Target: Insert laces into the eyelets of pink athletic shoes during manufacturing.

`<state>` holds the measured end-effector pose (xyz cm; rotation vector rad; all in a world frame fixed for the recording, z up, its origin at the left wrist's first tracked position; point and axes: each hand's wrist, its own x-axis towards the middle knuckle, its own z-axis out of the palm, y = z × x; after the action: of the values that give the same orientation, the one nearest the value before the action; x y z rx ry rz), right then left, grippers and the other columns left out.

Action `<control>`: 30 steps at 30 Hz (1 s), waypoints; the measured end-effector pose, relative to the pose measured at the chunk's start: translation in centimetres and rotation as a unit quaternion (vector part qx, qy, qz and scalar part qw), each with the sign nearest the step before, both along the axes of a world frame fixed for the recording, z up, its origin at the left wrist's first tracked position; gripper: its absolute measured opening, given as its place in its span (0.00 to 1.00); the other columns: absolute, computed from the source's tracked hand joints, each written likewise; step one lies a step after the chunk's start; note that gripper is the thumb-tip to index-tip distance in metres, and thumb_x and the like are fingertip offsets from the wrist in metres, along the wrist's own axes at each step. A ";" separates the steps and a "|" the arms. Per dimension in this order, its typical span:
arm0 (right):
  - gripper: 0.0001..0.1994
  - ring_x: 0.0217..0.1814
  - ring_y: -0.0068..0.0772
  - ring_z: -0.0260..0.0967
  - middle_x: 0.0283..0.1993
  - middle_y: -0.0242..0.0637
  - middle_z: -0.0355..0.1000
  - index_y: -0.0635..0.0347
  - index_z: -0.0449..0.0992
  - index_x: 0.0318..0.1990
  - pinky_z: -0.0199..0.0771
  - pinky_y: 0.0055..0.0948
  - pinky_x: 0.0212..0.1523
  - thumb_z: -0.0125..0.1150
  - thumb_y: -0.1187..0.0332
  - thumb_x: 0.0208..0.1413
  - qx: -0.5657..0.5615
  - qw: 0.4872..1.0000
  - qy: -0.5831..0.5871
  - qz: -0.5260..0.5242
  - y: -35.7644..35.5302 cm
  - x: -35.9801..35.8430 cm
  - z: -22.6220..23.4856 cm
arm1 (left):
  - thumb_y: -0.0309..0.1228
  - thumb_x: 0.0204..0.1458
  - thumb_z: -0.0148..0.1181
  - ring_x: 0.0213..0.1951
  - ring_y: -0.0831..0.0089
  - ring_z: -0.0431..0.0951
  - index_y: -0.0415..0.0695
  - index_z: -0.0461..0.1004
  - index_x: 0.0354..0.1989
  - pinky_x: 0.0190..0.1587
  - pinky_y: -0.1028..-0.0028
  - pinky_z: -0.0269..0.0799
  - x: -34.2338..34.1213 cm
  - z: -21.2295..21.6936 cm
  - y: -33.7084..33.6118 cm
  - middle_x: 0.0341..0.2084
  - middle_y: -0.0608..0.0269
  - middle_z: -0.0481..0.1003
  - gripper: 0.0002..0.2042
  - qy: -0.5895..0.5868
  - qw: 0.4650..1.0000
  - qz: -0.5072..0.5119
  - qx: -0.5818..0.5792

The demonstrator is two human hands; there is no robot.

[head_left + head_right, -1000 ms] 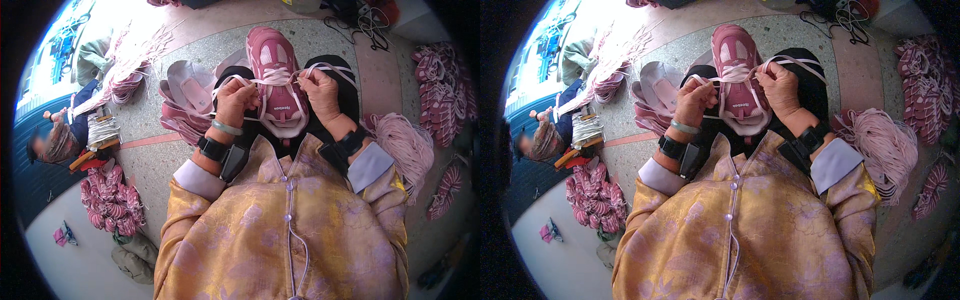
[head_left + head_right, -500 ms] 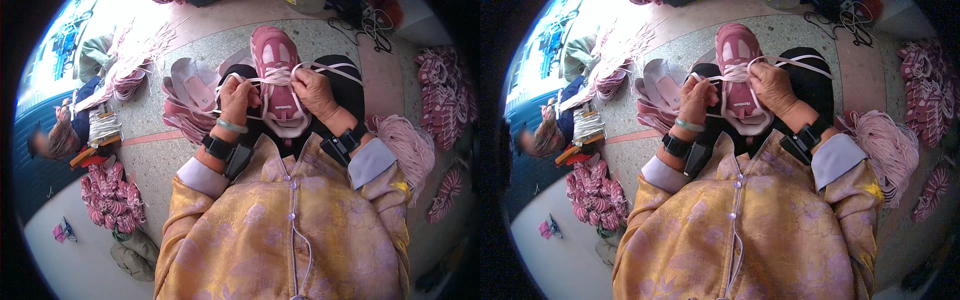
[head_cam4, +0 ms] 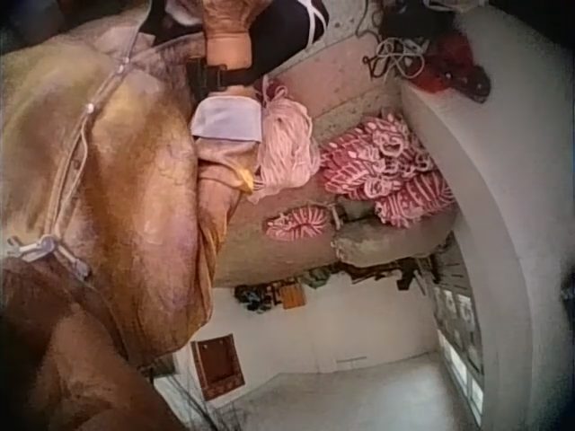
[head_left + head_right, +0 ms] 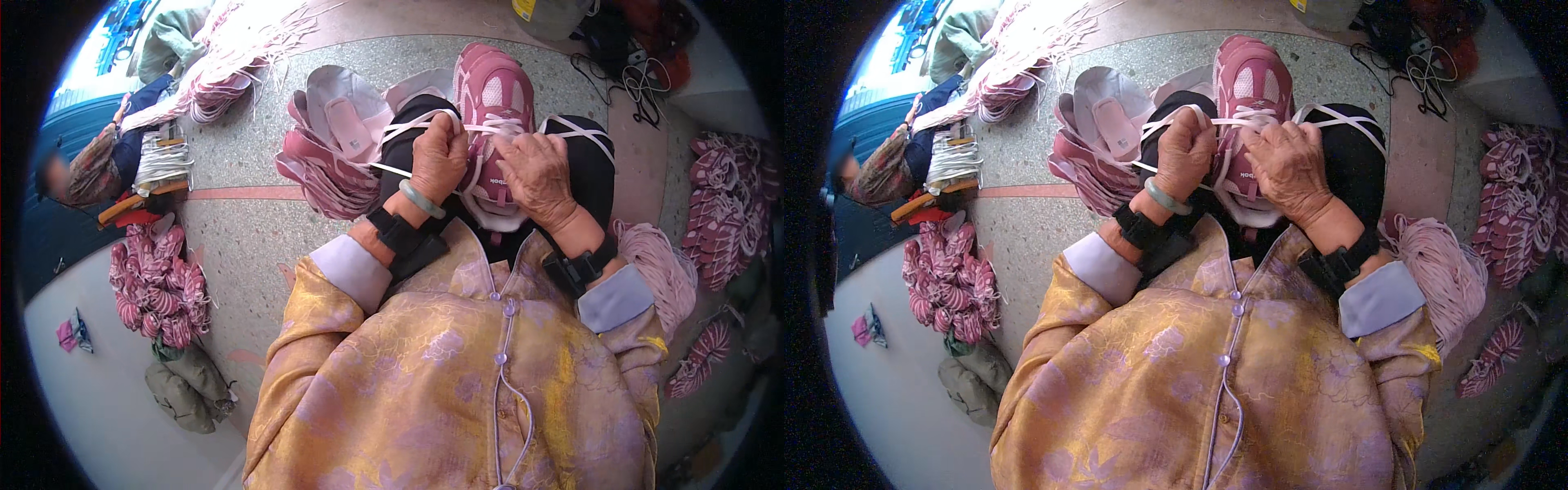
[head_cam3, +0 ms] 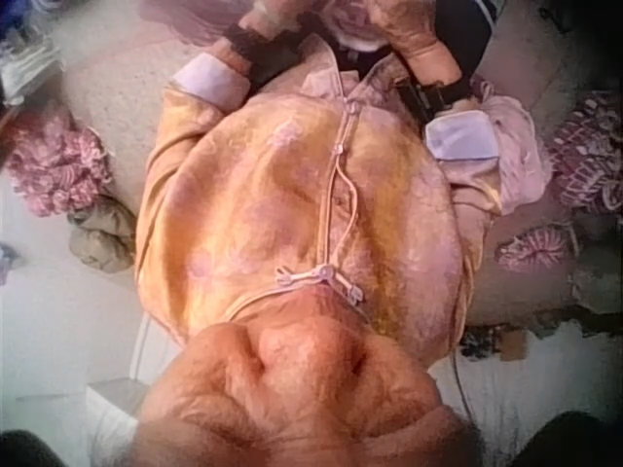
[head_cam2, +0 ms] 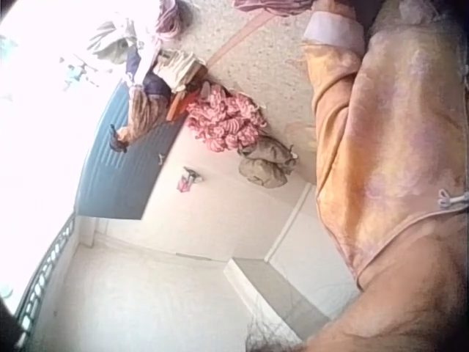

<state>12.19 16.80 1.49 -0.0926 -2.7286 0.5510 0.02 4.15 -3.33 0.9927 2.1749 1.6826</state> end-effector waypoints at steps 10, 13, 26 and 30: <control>0.23 0.39 0.36 0.64 0.39 0.35 0.68 0.55 0.66 0.50 0.57 0.36 0.44 0.58 0.63 0.44 -0.033 0.997 -0.056 -0.045 0.9 -0.2 -1.0 | 0.22 0.41 0.55 0.21 0.69 0.72 0.38 0.65 0.27 0.28 0.73 0.68 -0.7 -0.3 0.8 0.17 0.55 0.71 0.05 -0.176 0.980 0.061 -0.071; 0.23 0.39 0.36 0.64 0.38 0.36 0.68 0.55 0.66 0.50 0.57 0.36 0.44 0.59 0.63 0.43 -0.037 0.997 -0.055 -0.041 1.1 -0.1 -1.0 | 0.22 0.40 0.54 0.21 0.67 0.71 0.38 0.65 0.26 0.27 0.72 0.67 -0.5 0.7 0.7 0.17 0.55 0.70 0.06 -0.127 0.987 0.055 -0.076; 0.24 0.39 0.36 0.65 0.38 0.36 0.69 0.56 0.66 0.50 0.57 0.35 0.45 0.60 0.63 0.42 -0.035 0.998 -0.030 -0.037 1.3 0.0 -1.7 | 0.28 0.41 0.60 0.27 0.61 0.76 0.37 0.65 0.30 0.29 0.71 0.69 -0.7 2.0 1.8 0.22 0.50 0.73 0.12 0.046 0.984 -0.007 -0.174; 0.20 0.37 0.34 0.65 0.33 0.32 0.68 0.54 0.69 0.46 0.56 0.35 0.44 0.60 0.65 0.41 -0.078 0.996 -0.017 -0.045 1.3 0.0 -1.6 | 0.35 0.37 0.67 0.21 0.66 0.74 0.39 0.64 0.29 0.24 0.71 0.68 -0.9 3.6 0.8 0.18 0.56 0.70 0.18 -0.005 0.976 -0.003 -0.218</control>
<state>12.22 18.15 -0.11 -0.2635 -2.6947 0.7409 -0.86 4.96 0.25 0.8604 2.3808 1.1222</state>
